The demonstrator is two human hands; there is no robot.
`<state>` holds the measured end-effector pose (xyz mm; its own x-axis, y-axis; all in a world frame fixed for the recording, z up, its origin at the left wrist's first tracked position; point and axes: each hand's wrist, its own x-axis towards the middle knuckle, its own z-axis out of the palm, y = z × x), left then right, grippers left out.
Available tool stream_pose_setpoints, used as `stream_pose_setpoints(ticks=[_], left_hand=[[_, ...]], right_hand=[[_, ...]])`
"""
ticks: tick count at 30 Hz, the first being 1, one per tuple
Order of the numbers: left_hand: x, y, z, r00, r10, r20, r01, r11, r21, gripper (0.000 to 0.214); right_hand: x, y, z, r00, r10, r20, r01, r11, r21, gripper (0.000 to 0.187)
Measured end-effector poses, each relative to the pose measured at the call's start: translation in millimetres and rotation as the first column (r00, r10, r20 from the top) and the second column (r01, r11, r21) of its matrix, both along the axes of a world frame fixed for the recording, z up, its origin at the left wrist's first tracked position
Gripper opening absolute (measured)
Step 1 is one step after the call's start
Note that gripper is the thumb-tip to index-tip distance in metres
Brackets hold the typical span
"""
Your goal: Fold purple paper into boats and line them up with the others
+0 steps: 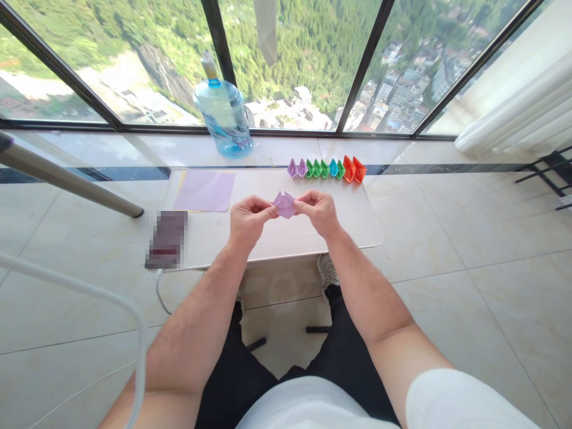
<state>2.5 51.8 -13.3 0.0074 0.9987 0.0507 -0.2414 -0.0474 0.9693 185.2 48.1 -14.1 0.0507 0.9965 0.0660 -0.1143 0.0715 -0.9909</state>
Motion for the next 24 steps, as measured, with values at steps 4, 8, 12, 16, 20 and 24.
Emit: stream_pose_setpoints(ticks=[4, 8, 12, 16, 20, 24], left_hand=[[1.8, 0.0, -0.2, 1.000, 0.011, -0.012, -0.011, 1.000, -0.002, 0.032], [5.0, -1.0, 0.5, 0.998, 0.053, -0.029, -0.053, 0.999, -0.003, 0.029], [9.8, -4.4, 2.7, 0.998, 0.048, -0.036, -0.050, 0.998, -0.046, 0.042], [13.6, -6.0, 2.6, 0.993, 0.098, -0.067, -0.100, 0.995, -0.027, 0.039], [16.1, -5.2, -0.7, 0.988, 0.150, -0.031, -0.151, 0.988, -0.027, 0.034], [18.0, -4.7, -2.5, 0.984, 0.179, -0.016, -0.180, 0.983, -0.036, 0.030]], right_hand=[[-4.6, -0.7, -1.0, 0.999, -0.035, 0.026, 0.035, 0.999, -0.006, 0.033], [-8.3, -0.8, -2.1, 0.998, -0.055, 0.037, 0.055, 0.998, 0.001, 0.031], [-11.3, 0.1, -5.7, 0.992, -0.101, 0.069, 0.099, 0.994, 0.039, 0.028], [-14.8, 1.0, -9.6, 0.990, -0.121, 0.078, 0.116, 0.991, 0.067, 0.028], [-17.2, 1.2, -11.6, 0.992, -0.120, 0.045, 0.117, 0.991, 0.068, 0.030], [-18.7, 0.7, -11.9, 0.991, -0.131, 0.041, 0.128, 0.990, 0.065, 0.029]])
